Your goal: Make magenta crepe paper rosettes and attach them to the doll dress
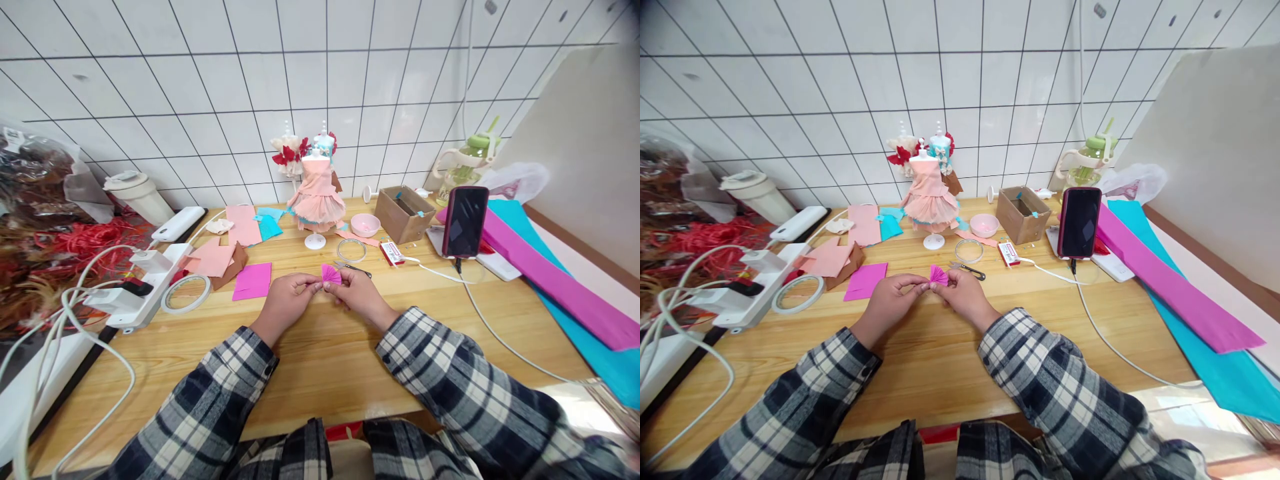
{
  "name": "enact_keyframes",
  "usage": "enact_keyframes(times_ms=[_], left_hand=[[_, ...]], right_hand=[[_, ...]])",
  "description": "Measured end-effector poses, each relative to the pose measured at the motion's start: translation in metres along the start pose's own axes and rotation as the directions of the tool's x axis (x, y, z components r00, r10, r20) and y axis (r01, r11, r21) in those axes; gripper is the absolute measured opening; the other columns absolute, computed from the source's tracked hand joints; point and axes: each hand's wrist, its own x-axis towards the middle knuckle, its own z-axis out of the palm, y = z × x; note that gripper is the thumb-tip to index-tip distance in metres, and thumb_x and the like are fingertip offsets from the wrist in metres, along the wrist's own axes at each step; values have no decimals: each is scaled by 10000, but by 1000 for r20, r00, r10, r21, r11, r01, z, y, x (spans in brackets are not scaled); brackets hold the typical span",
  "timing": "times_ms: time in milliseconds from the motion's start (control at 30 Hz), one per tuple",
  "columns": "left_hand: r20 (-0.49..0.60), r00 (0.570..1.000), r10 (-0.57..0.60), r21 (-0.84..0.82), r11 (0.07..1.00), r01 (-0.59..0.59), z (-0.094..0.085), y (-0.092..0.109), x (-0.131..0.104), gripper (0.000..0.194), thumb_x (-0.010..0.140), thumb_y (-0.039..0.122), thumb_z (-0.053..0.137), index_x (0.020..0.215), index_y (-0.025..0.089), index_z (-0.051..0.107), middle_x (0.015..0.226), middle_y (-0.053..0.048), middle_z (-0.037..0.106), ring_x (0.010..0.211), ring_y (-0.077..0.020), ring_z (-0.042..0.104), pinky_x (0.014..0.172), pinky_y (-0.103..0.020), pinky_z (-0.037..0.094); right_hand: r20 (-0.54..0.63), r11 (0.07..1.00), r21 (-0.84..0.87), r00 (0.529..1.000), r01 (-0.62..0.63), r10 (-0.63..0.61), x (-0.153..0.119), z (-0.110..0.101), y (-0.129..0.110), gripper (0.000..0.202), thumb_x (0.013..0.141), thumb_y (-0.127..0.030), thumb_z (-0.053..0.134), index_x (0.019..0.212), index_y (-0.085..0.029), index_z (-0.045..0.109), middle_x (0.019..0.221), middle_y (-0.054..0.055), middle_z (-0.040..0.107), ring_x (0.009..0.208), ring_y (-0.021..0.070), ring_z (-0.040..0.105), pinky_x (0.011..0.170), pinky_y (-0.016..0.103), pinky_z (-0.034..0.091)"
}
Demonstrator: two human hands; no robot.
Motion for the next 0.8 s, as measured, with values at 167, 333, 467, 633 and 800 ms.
enact_keyframes(times_ms=[167,333,467,633,800], left_hand=[[-54,996,-75,-72,995,71,1,5,-1,180,785,320,593,817,192,715,843,-35,743,788,-194,678,772,-301,524],[-67,991,-114,-195,976,99,1,6,-1,199,777,338,595,789,167,694,818,-52,734,760,-195,672,735,-295,525],[-76,984,-160,-272,953,134,0,5,1,212,769,340,599,797,148,684,817,-70,733,756,-198,671,712,-292,529],[-58,994,88,-76,993,-92,-9,7,-1,207,832,333,552,859,193,701,914,-61,732,905,-200,658,879,-334,485],[168,892,420,158,881,-445,-18,8,-5,230,898,255,469,926,273,697,989,-5,725,1072,-166,597,1071,-395,308]], right_hand=[[-3,997,73,1000,-18,19,-3,4,-5,300,673,-450,693,719,-182,566,590,-36,542,448,87,488,367,197,362],[70,979,191,996,-74,62,-7,3,-14,321,673,-434,704,845,-185,598,686,-14,595,508,90,547,366,172,411],[125,944,300,987,-134,100,-7,2,-11,378,633,-356,750,940,-195,598,713,-16,610,551,93,567,402,172,450],[181,910,377,977,-174,112,0,-11,1,381,625,-304,743,968,-201,613,715,-15,638,565,90,561,457,181,450],[317,996,89,948,-7,-21,5,-26,0,107,667,-259,669,709,-161,667,676,-13,632,627,107,560,581,223,459]])
